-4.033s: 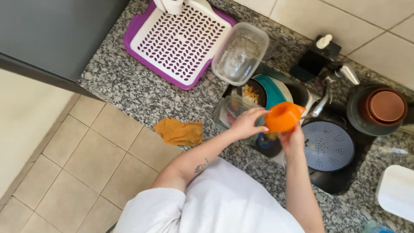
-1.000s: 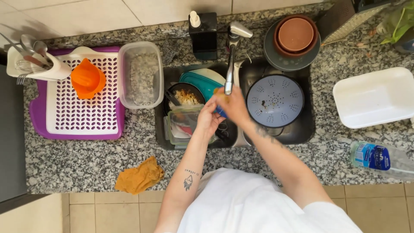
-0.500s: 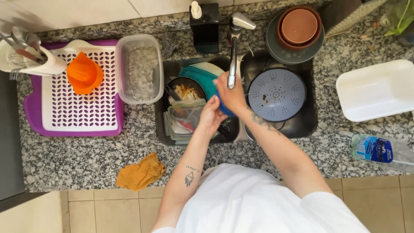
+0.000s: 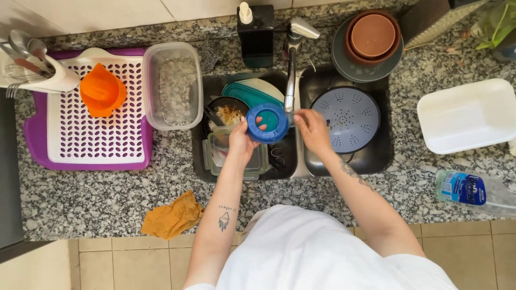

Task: The person washes various kitchen items in a double-basin sink using a sponge and running water. They clean a frying pan, a knife, a fork, a spoon, an orange funnel, and a blue strainer, placing the cleaned items into a purple dish rack.

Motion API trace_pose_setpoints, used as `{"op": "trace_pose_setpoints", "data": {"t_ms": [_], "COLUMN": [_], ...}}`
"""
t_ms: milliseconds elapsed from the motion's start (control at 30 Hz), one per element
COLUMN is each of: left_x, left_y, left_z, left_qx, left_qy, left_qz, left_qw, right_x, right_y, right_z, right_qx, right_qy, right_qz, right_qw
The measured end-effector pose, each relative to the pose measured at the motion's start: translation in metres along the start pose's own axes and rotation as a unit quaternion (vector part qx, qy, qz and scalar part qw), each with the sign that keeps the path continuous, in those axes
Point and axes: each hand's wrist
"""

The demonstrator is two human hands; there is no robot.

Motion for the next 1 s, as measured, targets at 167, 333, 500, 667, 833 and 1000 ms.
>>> {"op": "trace_pose_setpoints", "data": {"t_ms": [167, 333, 500, 667, 833, 1000], "left_x": [0.027, 0.026, 0.044, 0.02, 0.033, 0.001], "left_y": [-0.002, 0.078, 0.086, 0.072, 0.096, 0.068], "left_z": [-0.062, 0.023, 0.007, -0.022, 0.024, -0.011], "left_qx": [-0.043, -0.023, 0.094, 0.01, 0.078, 0.059], "left_qy": [0.155, 0.4, 0.342, 0.286, 0.417, 0.298], "left_qz": [-0.166, -0.633, -0.731, -0.672, -0.726, -0.637], "left_qw": [0.973, 0.662, 0.583, 0.683, 0.541, 0.709], "right_x": [0.028, -0.006, 0.016, 0.013, -0.028, 0.03], "right_y": [0.014, 0.041, 0.013, 0.014, 0.052, 0.005], "right_z": [-0.001, 0.001, 0.011, 0.017, 0.004, 0.015], "right_qx": [0.053, -0.006, -0.008, 0.025, 0.014, 0.026], "right_qy": [0.298, 0.327, 0.352, 0.349, 0.348, 0.349], "right_qz": [-0.553, -0.654, -0.612, -0.589, -0.6, -0.564], "right_qw": [0.776, 0.682, 0.709, 0.729, 0.72, 0.748]}}
Point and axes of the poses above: each hand's wrist, its own z-axis away from the middle knuckle, its own y-axis out of the palm, x = y × z, and after that the axes turned 8 degrees about z, right-handed
